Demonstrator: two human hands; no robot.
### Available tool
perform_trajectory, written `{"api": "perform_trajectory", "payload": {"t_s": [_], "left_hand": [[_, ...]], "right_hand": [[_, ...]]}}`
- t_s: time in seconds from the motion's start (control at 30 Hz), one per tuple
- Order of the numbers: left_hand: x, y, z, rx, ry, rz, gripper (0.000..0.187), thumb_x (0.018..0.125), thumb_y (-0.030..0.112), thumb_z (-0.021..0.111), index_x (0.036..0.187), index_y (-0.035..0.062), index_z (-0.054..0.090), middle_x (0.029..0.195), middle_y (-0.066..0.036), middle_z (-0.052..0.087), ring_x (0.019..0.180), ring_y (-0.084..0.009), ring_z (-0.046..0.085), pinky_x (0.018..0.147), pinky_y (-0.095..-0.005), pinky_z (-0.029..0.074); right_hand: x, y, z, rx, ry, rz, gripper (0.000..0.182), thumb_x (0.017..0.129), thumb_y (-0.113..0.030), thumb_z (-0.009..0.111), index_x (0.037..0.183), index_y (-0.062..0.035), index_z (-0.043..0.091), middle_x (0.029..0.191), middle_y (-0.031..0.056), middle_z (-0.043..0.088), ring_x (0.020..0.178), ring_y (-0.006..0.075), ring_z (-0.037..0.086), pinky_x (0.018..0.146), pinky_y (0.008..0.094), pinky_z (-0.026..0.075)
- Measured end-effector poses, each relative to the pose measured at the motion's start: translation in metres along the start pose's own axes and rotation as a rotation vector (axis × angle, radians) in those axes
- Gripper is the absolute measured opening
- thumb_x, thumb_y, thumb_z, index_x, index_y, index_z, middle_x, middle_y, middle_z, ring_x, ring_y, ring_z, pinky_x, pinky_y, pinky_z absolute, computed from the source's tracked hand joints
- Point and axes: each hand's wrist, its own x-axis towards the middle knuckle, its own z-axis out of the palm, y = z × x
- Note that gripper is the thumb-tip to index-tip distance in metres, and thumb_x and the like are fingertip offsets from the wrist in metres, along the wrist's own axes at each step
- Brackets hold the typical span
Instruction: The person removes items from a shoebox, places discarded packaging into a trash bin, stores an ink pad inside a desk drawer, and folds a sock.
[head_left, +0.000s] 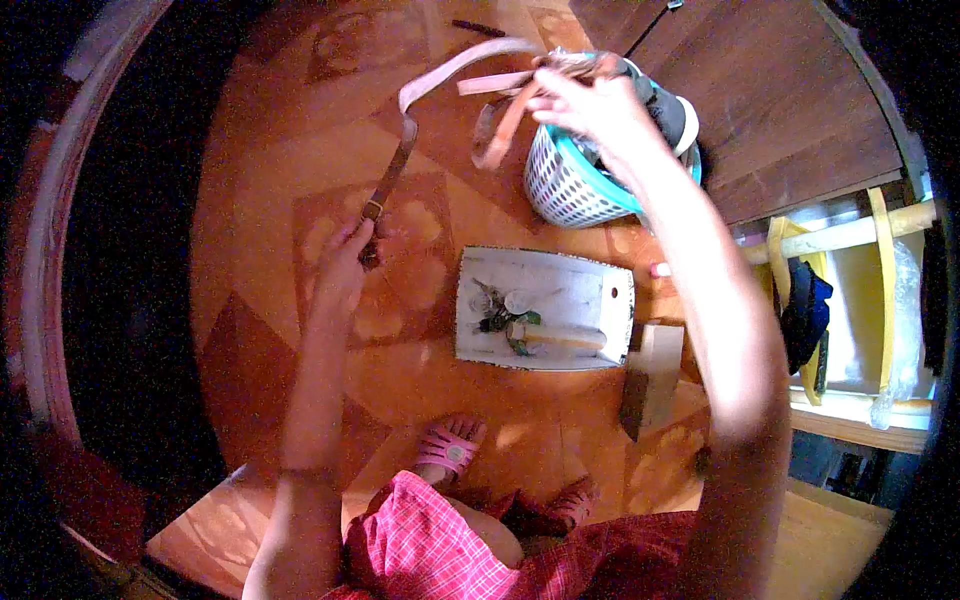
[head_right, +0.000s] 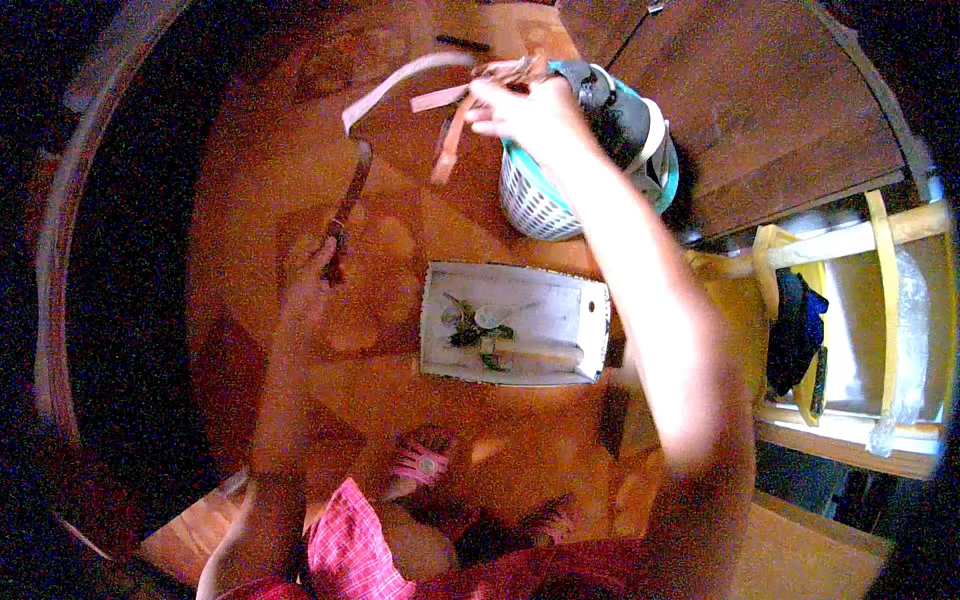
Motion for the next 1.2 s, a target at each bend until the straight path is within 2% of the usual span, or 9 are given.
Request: {"api": "perform_trajectory", "payload": {"t_s": [0.1, 0.13, 0.17, 0.3, 0.57, 0.87, 0.97, 1.03, 1.2], "left_hand": [[0.003, -0.021, -0.015, 0.158, 0.113, -0.061, 0.02, 0.089, 0.022, 0.053, 0.095, 0.0036, 0.061, 0.076, -0.001, 0.06, 0.062, -0.0082, 0.052, 0.058, -0.0229, 0.042], [0.0, -0.021, -0.014, 0.267, 0.146, -0.088, 0.021, 0.089, 0.022, 0.053, 0.093, 0.0038, 0.062, 0.075, -0.001, 0.06, 0.062, -0.0083, 0.052, 0.058, -0.023, 0.041], [-0.005, -0.022, -0.013, 0.271, 0.145, -0.094, 0.021, 0.089, 0.022, 0.053, 0.093, 0.0038, 0.062, 0.075, -0.001, 0.06, 0.062, -0.0083, 0.052, 0.058, -0.023, 0.041], [-0.022, -0.022, -0.009, 0.535, 0.206, 0.033, 0.024, 0.089, 0.023, 0.054, 0.094, 0.0011, 0.063, 0.081, -0.003, 0.061, 0.071, -0.0119, 0.054, 0.065, -0.0258, 0.043], [-0.034, -0.057, -0.02, 0.741, 0.378, 0.301, 0.033, 0.086, 0.017, 0.057, 0.112, -0.0033, 0.053, 0.099, -0.009, 0.061, 0.092, -0.0181, 0.057, 0.085, -0.0298, 0.042], [-0.052, -0.043, 0.025, 0.905, 0.315, 0.357, 0.031, 0.086, 0.012, 0.056, 0.115, 0.004, 0.052, 0.107, -0.01, 0.058, 0.095, -0.0197, 0.056, 0.077, -0.0315, 0.047], [-0.045, -0.053, 0.04, 1.126, 0.083, 0.743, 0.028, 0.084, 0.007, 0.055, 0.112, 0.0042, 0.054, 0.1, -0.01, 0.059, 0.09, -0.0242, 0.058, 0.074, -0.0333, 0.048], [-0.032, -0.066, 0.05, 1.077, -0.417, 0.888, 0.026, 0.08, 0.004, 0.053, 0.107, 0.0039, 0.056, 0.1, -0.012, 0.058, 0.089, -0.0291, 0.058, 0.074, -0.0349, 0.049], [-0.013, -0.077, 0.101, 1.571, -0.672, 0.739, 0.018, 0.074, 0.004, 0.052, 0.089, 0.0026, 0.062, 0.089, -0.016, 0.061, 0.083, -0.0316, 0.061, 0.07, -0.0382, 0.05]], "right_hand": [[-0.015, 0.032, 0.005, -0.122, -0.17, -0.042, 0.062, 0.081, -0.012, 0.065, 0.133, -0.0012, 0.032, 0.108, 0.0151, 0.055, 0.092, 0.0195, 0.059, 0.072, 0.0287, 0.053], [-0.032, 0.039, 0.015, -0.188, -0.026, -0.083, 0.052, 0.08, -0.008, 0.063, 0.127, -0.0006, 0.041, 0.111, 0.0213, 0.055, 0.079, 0.0204, 0.063, 0.065, 0.0307, 0.054], [-0.039, 0.049, 0.012, -0.362, -0.085, -0.04, 0.059, 0.082, -0.007, 0.061, 0.133, -0.0043, 0.032, 0.117, 0.0183, 0.052, 0.093, 0.0201, 0.059, 0.069, 0.0289, 0.052], [-0.086, 0.093, 0.001, -0.634, -0.289, -0.106, 0.027, 0.081, -0.009, 0.06, 0.107, -0.0035, 0.057, 0.106, 0.0137, 0.06, 0.086, 0.0173, 0.061, 0.067, 0.0294, 0.051], [-0.144, 0.207, -0.017, -1.332, -0.398, -0.143, 0.025, 0.073, -0.001, 0.057, 0.097, -0.0032, 0.056, 0.094, 0.015, 0.055, 0.092, 0.0314, 0.055, 0.082, 0.0399, 0.044], [-0.152, 0.23, -0.033, -1.067, -0.301, 0.167, 0.015, 0.074, -0.004, 0.062, 0.086, -0.0007, 0.055, 0.079, 0.0162, 0.061, 0.077, 0.0292, 0.06, 0.067, 0.0391, 0.046], [-0.158, 0.212, -0.047, -0.689, -0.212, 0.249, 0.014, 0.078, -0.007, 0.065, 0.082, -0.0004, 0.053, 0.068, 0.0072, 0.059, 0.068, 0.0131, 0.058, 0.058, 0.0285, 0.044], [-0.164, 0.171, -0.049, -0.511, -0.257, 0.308, 0.013, 0.08, -0.008, 0.064, 0.083, -0.001, 0.053, 0.068, 0.0033, 0.059, 0.064, 0.0094, 0.057, 0.057, 0.0253, 0.044], [-0.215, 0.144, -0.045, -0.388, -0.629, 0.281, 0.012, 0.08, -0.01, 0.065, 0.081, -0.0038, 0.055, 0.067, 0.0026, 0.059, 0.063, 0.0095, 0.057, 0.056, 0.0264, 0.045]]}}
